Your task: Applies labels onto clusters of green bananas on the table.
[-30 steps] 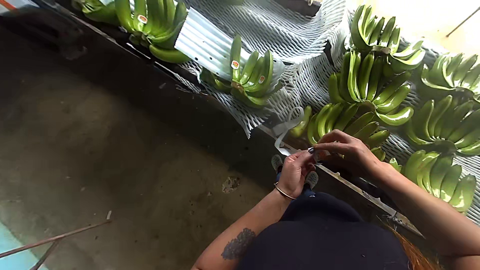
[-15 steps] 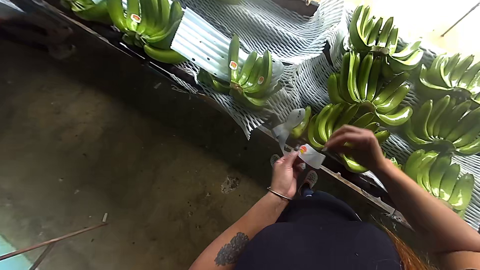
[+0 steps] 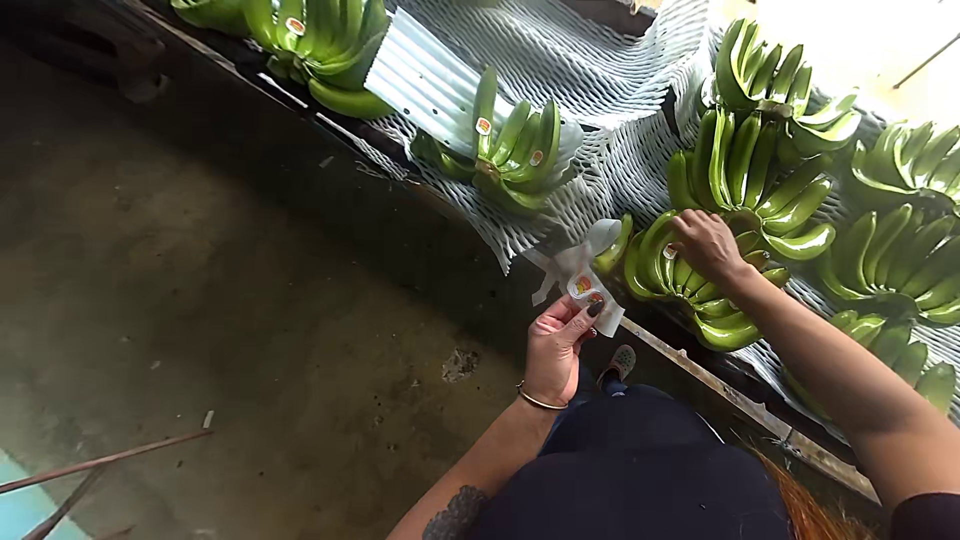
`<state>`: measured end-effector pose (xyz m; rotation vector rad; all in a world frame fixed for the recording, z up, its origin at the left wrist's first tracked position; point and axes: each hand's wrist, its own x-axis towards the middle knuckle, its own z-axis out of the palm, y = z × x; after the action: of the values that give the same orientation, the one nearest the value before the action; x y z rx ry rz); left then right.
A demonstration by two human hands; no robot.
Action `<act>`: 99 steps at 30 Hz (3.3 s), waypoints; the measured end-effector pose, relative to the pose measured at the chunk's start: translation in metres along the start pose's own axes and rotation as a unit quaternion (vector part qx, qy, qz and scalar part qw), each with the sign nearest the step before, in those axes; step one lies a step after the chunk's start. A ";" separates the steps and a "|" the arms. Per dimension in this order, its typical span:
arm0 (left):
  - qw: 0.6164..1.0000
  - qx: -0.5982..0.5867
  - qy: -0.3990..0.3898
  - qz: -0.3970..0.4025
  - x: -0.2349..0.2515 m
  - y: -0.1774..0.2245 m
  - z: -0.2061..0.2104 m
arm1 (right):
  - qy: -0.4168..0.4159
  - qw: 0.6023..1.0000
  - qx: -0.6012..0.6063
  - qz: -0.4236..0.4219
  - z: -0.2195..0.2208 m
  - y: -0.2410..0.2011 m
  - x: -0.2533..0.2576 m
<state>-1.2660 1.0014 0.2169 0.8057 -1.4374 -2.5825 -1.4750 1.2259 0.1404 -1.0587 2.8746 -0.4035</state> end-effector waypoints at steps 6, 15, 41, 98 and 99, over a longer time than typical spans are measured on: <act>0.996 0.075 -0.044 -0.035 0.001 -0.010 0.015 | 0.099 0.917 0.359 -0.146 -0.065 -0.086 -0.055; 0.961 -0.003 -0.072 -0.267 0.002 -0.011 0.048 | 0.086 0.923 0.352 -0.130 -0.069 -0.083 -0.102; 0.953 0.097 -0.142 -0.251 -0.032 -0.054 0.094 | 0.280 0.837 0.470 0.020 -0.094 -0.078 -0.225; 0.992 0.109 -0.028 -0.061 -0.152 -0.190 0.215 | -0.130 0.972 0.195 0.004 -0.050 0.213 -0.319; 0.991 0.109 -0.032 -0.063 -0.152 -0.190 0.215 | -0.121 0.976 0.182 0.003 -0.045 0.214 -0.319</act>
<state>-1.2037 1.3200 0.2151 0.8726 -1.7671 -2.5945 -1.3722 1.5980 0.1148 -0.9566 2.4645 -0.7142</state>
